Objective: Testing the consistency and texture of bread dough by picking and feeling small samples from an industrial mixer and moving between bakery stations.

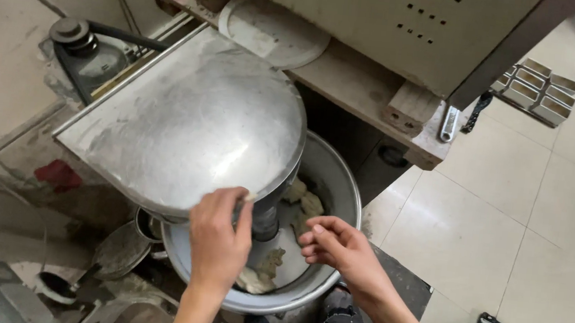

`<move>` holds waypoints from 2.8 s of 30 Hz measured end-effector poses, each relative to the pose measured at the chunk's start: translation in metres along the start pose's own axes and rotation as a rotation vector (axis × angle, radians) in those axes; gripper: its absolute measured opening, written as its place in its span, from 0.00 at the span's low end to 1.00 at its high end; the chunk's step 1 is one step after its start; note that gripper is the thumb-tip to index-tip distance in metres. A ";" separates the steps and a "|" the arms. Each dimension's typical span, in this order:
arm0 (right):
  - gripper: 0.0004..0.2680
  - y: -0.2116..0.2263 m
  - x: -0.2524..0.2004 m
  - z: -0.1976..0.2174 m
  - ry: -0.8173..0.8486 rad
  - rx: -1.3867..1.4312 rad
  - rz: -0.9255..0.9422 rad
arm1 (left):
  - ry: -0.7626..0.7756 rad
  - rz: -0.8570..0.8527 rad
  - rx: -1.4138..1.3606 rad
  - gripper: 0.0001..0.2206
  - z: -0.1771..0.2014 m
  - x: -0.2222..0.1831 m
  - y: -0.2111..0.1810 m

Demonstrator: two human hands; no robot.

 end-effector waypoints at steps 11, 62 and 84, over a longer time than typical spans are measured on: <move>0.08 0.014 0.009 -0.007 0.211 -0.162 0.199 | 0.330 0.015 -0.516 0.15 0.014 -0.005 -0.058; 0.07 -0.009 0.012 -0.032 0.109 -0.064 0.102 | 0.264 0.001 -0.585 0.07 0.021 -0.015 -0.024; 0.05 -0.020 0.011 -0.025 0.063 -0.165 0.160 | 0.230 0.042 -0.587 0.08 0.009 -0.030 -0.030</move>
Point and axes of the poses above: each hand's wrist, its own x-axis towards the middle knuckle, its own z-axis out of the back of the hand, y = z × x, the point moved 1 cm from there along x, towards the middle knuckle, and after that the axes turned 1 degree about -z, right-handed, at the moved point
